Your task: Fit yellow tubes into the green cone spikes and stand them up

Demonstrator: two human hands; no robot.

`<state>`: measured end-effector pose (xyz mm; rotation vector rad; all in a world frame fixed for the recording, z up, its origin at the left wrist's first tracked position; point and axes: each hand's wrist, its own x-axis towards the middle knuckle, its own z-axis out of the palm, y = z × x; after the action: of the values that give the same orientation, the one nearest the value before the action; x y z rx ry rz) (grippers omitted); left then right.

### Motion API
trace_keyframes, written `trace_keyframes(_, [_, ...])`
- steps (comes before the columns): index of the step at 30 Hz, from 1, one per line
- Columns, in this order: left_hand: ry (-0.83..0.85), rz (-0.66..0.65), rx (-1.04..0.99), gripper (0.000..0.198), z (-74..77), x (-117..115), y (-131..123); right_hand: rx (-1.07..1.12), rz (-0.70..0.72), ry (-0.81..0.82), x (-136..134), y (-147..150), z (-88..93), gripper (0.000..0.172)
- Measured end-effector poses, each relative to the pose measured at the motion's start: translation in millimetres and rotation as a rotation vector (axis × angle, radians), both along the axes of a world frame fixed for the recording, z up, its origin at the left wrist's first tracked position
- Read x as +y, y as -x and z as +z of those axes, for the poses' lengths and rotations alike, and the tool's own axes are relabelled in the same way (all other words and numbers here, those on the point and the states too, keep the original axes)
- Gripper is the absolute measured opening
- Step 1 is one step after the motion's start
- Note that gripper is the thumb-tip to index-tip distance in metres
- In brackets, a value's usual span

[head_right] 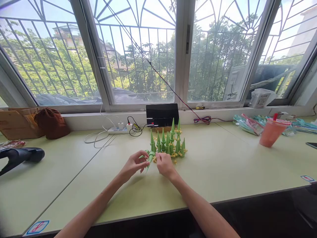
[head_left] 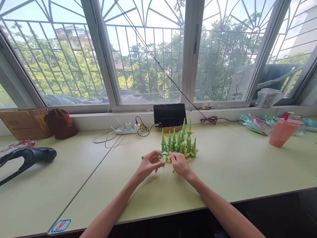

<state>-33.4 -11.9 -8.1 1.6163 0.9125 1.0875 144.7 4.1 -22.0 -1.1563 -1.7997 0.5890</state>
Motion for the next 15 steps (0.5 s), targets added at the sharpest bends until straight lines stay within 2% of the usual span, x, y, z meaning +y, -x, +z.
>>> trace_keyframes(8, [-0.051,-0.003,0.157,0.035,-4.0,1.8,-0.4,0.040,-0.011,-0.005,-0.1,-0.2,0.1,0.044])
trace_keyframes(15, [-0.170,0.059,0.306,0.033,-3.6,-1.6,-4.6,0.048,0.018,-0.020,-0.8,0.0,-0.1,0.046])
